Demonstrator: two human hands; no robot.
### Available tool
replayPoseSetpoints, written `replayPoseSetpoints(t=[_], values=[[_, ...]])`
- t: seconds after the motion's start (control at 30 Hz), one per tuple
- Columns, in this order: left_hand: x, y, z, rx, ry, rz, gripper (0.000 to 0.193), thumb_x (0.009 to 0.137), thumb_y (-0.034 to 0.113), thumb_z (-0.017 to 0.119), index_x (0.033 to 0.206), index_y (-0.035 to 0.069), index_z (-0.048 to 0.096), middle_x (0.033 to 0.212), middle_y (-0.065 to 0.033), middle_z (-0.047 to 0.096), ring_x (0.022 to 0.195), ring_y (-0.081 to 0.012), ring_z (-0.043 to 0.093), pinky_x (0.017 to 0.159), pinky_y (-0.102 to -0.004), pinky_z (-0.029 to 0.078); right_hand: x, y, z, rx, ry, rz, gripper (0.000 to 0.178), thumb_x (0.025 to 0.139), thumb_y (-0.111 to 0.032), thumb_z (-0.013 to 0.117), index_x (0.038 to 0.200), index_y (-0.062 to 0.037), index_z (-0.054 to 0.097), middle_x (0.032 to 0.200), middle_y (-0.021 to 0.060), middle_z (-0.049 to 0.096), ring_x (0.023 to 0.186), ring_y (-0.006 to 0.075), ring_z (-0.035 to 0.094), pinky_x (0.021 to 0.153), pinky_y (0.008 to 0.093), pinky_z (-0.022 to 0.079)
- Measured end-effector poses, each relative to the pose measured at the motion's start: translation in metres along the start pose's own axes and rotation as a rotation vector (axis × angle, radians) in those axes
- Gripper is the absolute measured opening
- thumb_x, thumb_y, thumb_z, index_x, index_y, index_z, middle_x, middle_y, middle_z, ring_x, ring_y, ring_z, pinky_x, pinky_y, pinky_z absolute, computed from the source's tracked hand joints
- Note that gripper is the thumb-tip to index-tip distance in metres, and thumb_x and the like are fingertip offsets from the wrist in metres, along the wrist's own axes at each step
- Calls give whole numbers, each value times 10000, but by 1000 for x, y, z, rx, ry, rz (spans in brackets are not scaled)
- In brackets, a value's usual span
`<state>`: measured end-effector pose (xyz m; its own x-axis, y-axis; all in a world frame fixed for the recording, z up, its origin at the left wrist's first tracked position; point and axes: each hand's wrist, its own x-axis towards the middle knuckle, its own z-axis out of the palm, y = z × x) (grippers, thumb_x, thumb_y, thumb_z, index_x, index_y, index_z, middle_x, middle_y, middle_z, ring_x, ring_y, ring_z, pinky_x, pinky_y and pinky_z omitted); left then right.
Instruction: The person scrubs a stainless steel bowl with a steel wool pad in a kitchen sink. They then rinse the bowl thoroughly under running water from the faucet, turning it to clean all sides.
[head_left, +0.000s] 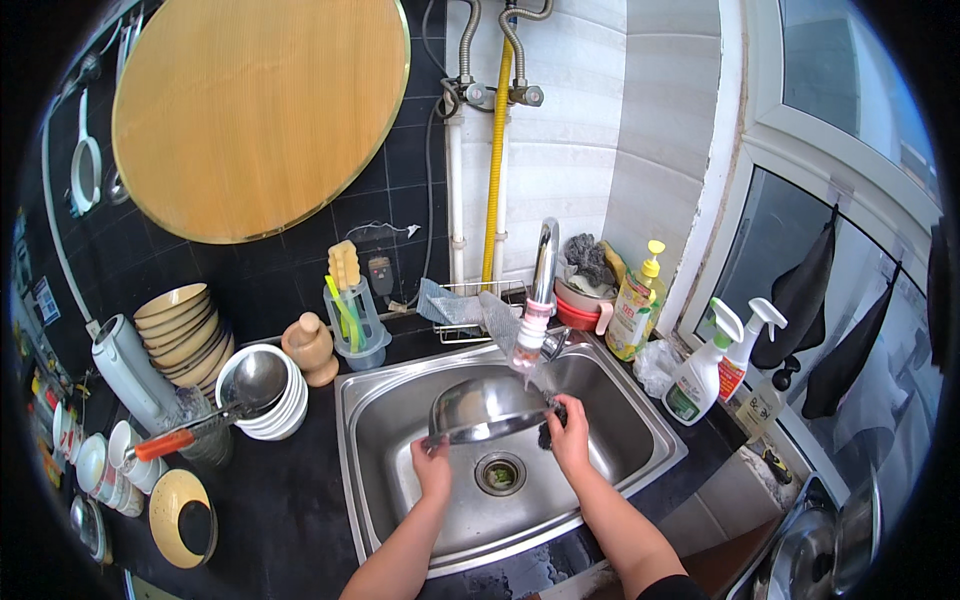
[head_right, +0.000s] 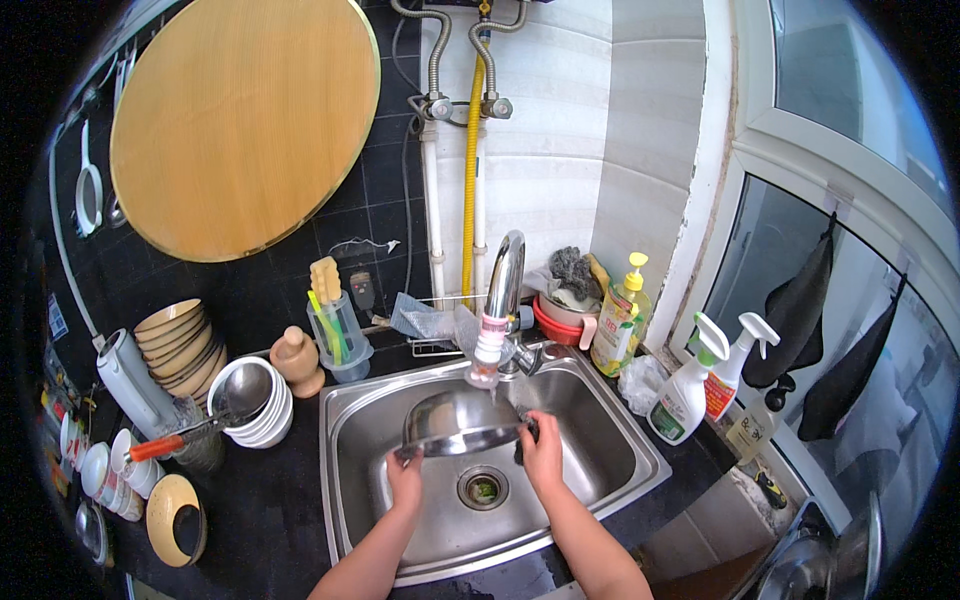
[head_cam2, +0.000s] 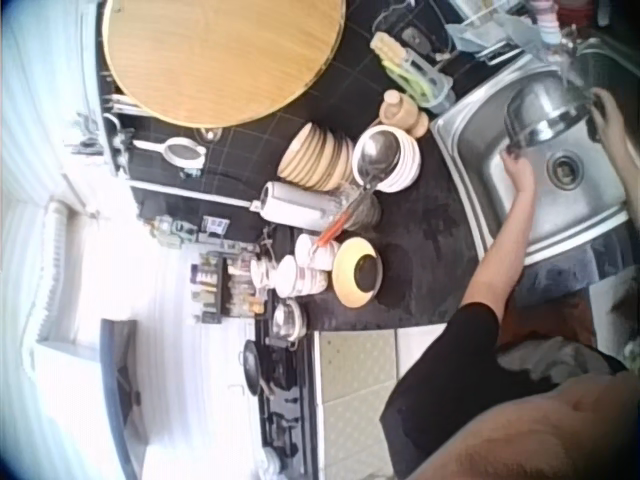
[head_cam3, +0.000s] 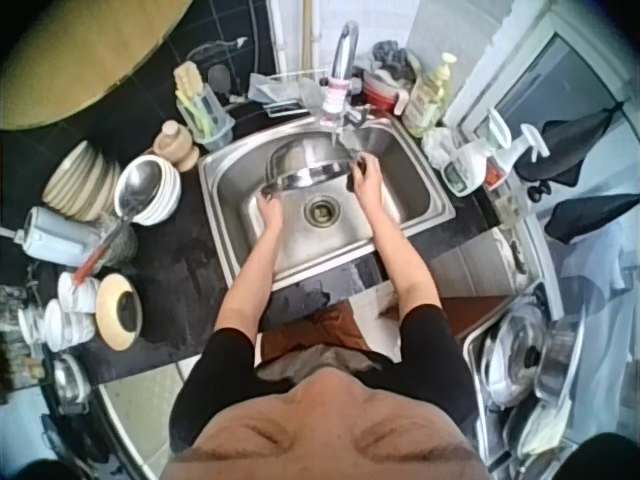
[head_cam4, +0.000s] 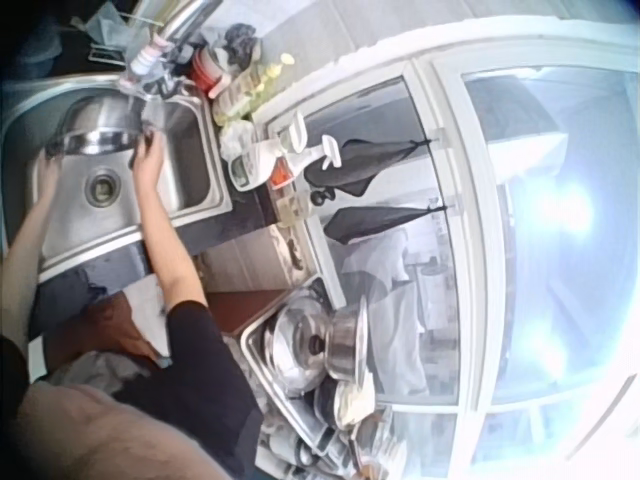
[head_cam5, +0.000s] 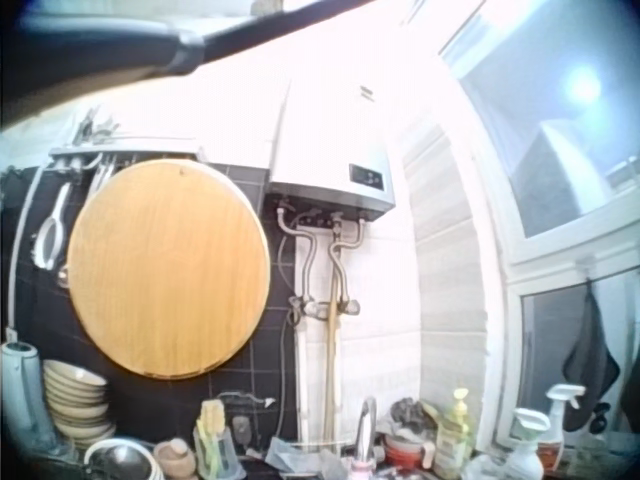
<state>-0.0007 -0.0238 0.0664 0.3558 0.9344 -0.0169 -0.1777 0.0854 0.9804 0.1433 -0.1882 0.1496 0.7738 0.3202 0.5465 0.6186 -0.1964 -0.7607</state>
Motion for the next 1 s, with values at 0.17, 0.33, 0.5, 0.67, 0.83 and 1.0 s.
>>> replayPoseSetpoints(t=[0.17, 0.33, 0.5, 0.67, 0.83, 1.0], values=[[-3, -15, -18, 228, 199, -114, 108, 775, -22, 570, 884, -16, 564, 802, -80, 604, 788, -163, 572, 714, -274, 436, -5, -3, 3, 22, -140, -10, 257, 781, -10, 586, 1028, -22, 515, 977, 163, 510, 896, 318, 527, 797, 336, 426], [-16, 1, -13, 253, 142, 63, 320, 773, -64, 507, 1070, 5, 603, 881, -118, 653, 812, -145, 598, 737, -265, 446, -8, 6, 5, 43, -194, 81, 296, 746, 59, 520, 1031, -20, 508, 971, 165, 508, 915, 320, 522, 811, 340, 422], [-28, 50, -13, 570, 152, 111, 346, 773, -29, 512, 1092, 61, 613, 785, -190, 640, 665, -269, 632, 633, -306, 470, -14, 16, 6, 125, -325, 148, 302, 730, 77, 472, 1018, -12, 492, 903, 135, 486, 827, 272, 511, 766, 330, 426], [-23, 105, -20, 861, 56, 33, 321, 787, 169, 532, 1084, 83, 615, 760, -221, 609, 721, -383, 600, 666, -459, 469, 25, -29, -12, -122, -462, -29, 387, 740, 69, 479, 1116, -26, 480, 1027, 199, 536, 967, 346, 535, 848, 364, 432], [-31, 145, -38, 999, -21, -90, 262, 741, 137, 523, 937, 7, 639, 761, -237, 606, 734, -396, 594, 696, -459, 472, 74, -84, -48, -72, -292, 37, 431, 744, 68, 541, 1147, -19, 417, 1036, 188, 570, 955, 350, 571, 824, 368, 455], [-37, 183, -47, 1045, -8, -187, 217, 720, 130, 531, 761, -66, 615, 757, -266, 597, 771, -412, 589, 726, -463, 465, 139, -123, -58, -136, -314, -445, 337, 657, 75, 579, 978, -24, 555, 973, 145, 589, 932, 307, 569, 804, 375, 462]])
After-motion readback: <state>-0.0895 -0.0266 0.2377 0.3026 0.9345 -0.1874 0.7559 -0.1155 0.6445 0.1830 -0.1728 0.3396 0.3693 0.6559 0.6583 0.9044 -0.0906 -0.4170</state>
